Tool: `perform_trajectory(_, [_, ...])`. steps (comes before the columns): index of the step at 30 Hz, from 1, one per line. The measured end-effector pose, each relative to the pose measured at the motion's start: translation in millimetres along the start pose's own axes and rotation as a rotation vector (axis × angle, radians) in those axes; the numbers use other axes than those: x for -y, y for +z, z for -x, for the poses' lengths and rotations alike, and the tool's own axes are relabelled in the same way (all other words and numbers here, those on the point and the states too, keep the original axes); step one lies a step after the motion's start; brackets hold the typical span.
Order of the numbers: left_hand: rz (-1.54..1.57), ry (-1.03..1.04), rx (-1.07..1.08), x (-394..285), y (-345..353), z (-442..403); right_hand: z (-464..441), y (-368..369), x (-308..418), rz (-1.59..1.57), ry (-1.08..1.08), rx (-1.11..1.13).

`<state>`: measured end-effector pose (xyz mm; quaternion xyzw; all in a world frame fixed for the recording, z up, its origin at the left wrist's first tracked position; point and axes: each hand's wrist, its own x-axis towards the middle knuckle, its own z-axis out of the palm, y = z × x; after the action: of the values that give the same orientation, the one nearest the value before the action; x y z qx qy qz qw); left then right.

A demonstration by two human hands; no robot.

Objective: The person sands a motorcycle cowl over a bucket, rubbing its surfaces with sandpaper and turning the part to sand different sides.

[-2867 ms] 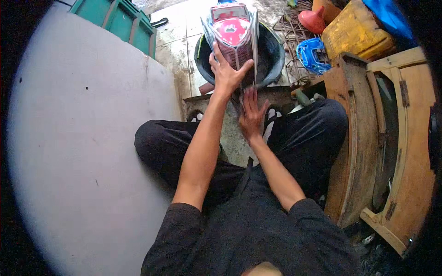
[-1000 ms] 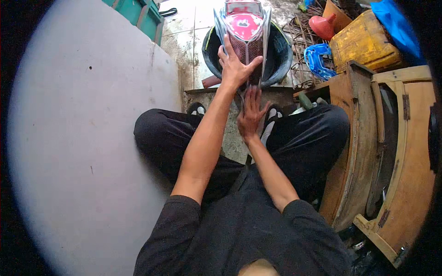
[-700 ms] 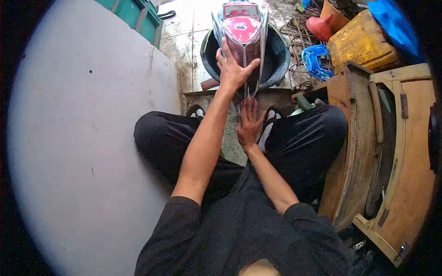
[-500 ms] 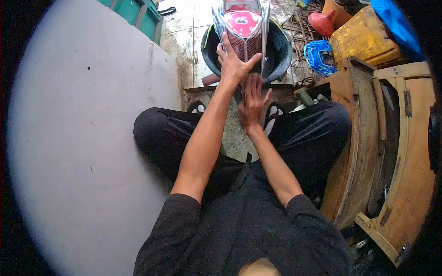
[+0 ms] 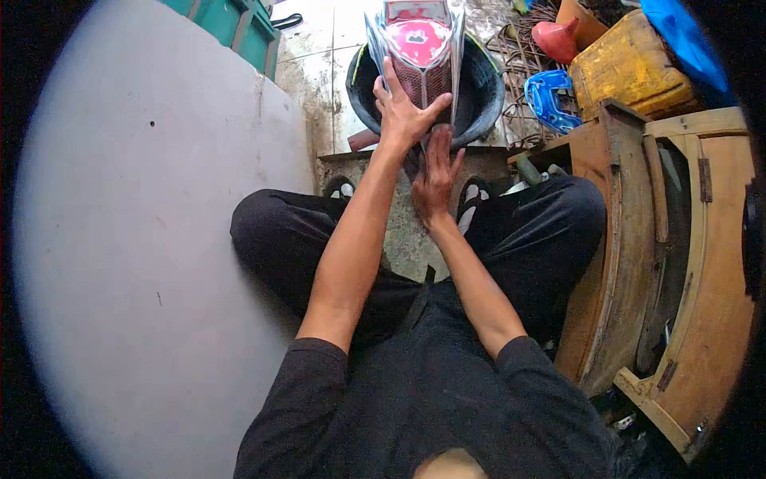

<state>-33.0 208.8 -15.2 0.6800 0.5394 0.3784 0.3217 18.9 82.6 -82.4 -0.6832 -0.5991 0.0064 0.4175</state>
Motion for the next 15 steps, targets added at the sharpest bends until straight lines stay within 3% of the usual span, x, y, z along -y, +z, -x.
perform_trajectory(7, [-0.003, -0.01, 0.007, -2.0, -0.2, -0.5, 74.1, 0.1, -3.5, 0.055, 0.017, 0.129])
perform_trajectory(10, [-0.018, -0.044, 0.034, -2.7, -2.7, -2.6, 41.8, 6.3, -3.0, 0.041, 0.003, 0.005])
perform_trajectory(15, [0.011, -0.003, 0.004, -2.6, -2.2, 0.8, 0.0, -3.7, 1.1, 0.029, 0.012, 0.025])
